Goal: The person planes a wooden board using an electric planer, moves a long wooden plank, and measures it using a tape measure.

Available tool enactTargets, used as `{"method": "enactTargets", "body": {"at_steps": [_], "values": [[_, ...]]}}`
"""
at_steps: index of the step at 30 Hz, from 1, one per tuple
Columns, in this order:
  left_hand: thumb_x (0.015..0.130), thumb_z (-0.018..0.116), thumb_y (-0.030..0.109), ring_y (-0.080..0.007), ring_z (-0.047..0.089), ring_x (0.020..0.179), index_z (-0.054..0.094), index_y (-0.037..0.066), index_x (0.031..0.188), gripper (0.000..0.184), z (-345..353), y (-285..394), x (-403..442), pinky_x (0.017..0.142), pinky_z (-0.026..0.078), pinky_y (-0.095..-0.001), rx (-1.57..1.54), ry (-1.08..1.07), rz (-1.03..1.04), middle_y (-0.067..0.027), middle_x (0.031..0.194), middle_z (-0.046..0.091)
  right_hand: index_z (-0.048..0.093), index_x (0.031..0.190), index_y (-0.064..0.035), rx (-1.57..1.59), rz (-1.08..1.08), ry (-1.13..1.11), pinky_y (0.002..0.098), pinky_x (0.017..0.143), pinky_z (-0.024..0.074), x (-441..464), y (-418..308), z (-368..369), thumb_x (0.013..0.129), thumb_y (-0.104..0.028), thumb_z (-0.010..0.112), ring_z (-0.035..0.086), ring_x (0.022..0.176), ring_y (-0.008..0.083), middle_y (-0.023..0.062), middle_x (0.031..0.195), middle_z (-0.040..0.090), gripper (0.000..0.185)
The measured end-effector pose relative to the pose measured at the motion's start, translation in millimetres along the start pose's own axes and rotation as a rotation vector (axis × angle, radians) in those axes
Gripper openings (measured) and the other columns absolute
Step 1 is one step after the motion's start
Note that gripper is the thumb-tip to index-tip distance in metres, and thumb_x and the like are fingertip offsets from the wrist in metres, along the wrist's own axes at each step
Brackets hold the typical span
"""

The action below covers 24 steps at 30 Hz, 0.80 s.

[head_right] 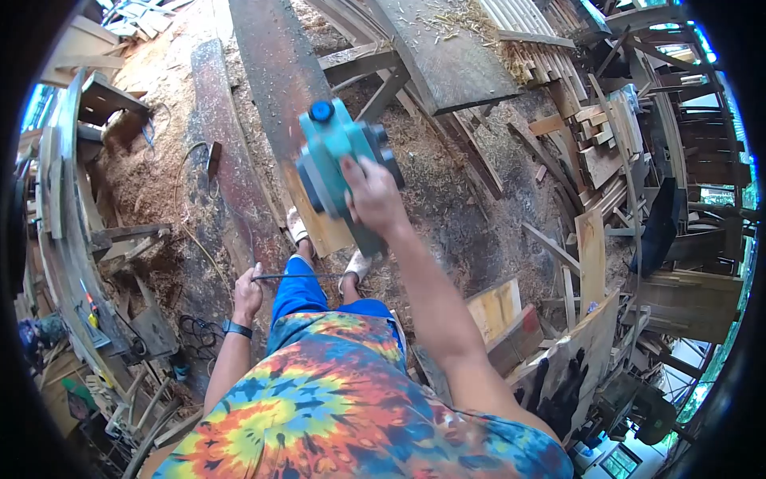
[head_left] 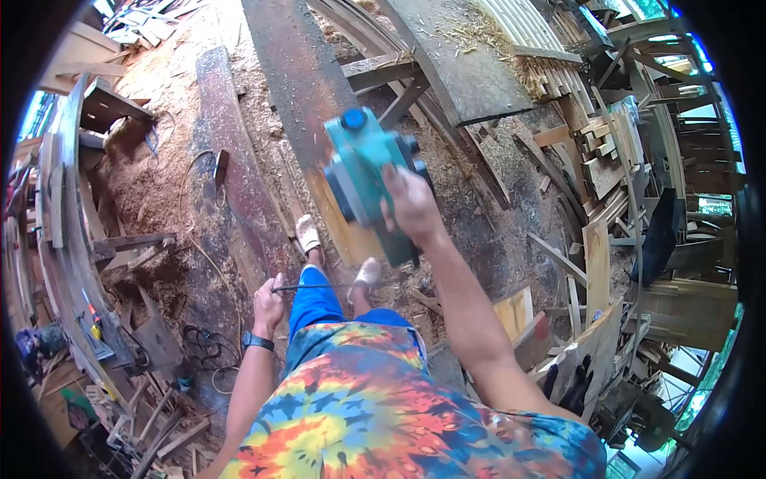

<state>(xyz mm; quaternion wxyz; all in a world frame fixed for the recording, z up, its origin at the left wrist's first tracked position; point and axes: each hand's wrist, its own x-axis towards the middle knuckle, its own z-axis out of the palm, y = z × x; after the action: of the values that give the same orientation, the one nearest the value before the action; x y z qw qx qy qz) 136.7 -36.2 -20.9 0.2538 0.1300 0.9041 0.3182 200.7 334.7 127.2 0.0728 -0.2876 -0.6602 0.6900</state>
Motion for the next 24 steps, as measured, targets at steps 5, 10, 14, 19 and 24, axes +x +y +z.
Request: {"method": "enactTargets", "body": {"at_steps": [5,10,14,19,24], "values": [[0.104,0.055,0.043,-0.0505,0.063,0.080,0.062,0.001,0.080,0.049,16.0,14.5,-4.1,0.069,0.046,-0.0560,0.061,-0.138,-0.008,-0.0293,0.080,0.064,0.058,0.111,-0.0017,-0.002,0.160,0.002,0.0249,0.044,0.0399,-152.4,46.0,-33.3,0.098,-0.068,0.052,0.052,0.049,0.0092,0.0027,0.067,0.055,0.068],[0.102,0.057,0.043,-0.0514,0.064,0.088,0.064,0.002,0.083,0.046,38.9,37.5,-10.1,0.076,0.049,-0.0588,0.167,-0.277,0.101,-0.0297,0.088,0.067,0.060,0.113,-0.0014,0.083,0.286,0.034,0.0238,0.048,0.0418,-214.6,65.6,-40.6,0.089,-0.078,0.057,0.054,0.052,0.0101,0.0044,0.066,0.059,0.080],[0.102,0.057,0.045,-0.0518,0.063,0.090,0.063,0.001,0.083,0.048,42.7,33.2,-1.3,0.077,0.048,-0.0589,0.131,-0.240,0.084,-0.0303,0.089,0.067,0.060,0.111,-0.0022,0.051,0.241,0.019,0.0238,0.048,0.0413,-185.3,59.1,-38.9,0.090,-0.077,0.057,0.053,0.051,0.0097,0.0036,0.065,0.057,0.078],[0.104,0.055,0.044,-0.0530,0.063,0.087,0.062,0.001,0.082,0.049,20.7,20.4,14.9,0.072,0.047,-0.0580,0.035,-0.128,-0.004,-0.0320,0.084,0.064,0.060,0.110,-0.0024,-0.006,0.132,-0.026,0.0246,0.047,0.0411,-101.6,32.1,-28.2,0.099,-0.068,0.052,0.053,0.050,0.0094,0.0028,0.065,0.056,0.067],[0.105,0.053,0.042,-0.0488,0.063,0.075,0.062,-0.001,0.081,0.050,5.7,7.6,25.0,0.067,0.046,-0.0521,-0.004,-0.048,-0.042,-0.0301,0.077,0.062,0.061,0.095,-0.0051,0.001,0.034,-0.021,0.0271,0.044,0.0410,2.5,-0.1,-7.1,0.103,-0.059,0.054,0.053,0.046,0.0103,0.0024,0.060,0.056,0.054]]}}
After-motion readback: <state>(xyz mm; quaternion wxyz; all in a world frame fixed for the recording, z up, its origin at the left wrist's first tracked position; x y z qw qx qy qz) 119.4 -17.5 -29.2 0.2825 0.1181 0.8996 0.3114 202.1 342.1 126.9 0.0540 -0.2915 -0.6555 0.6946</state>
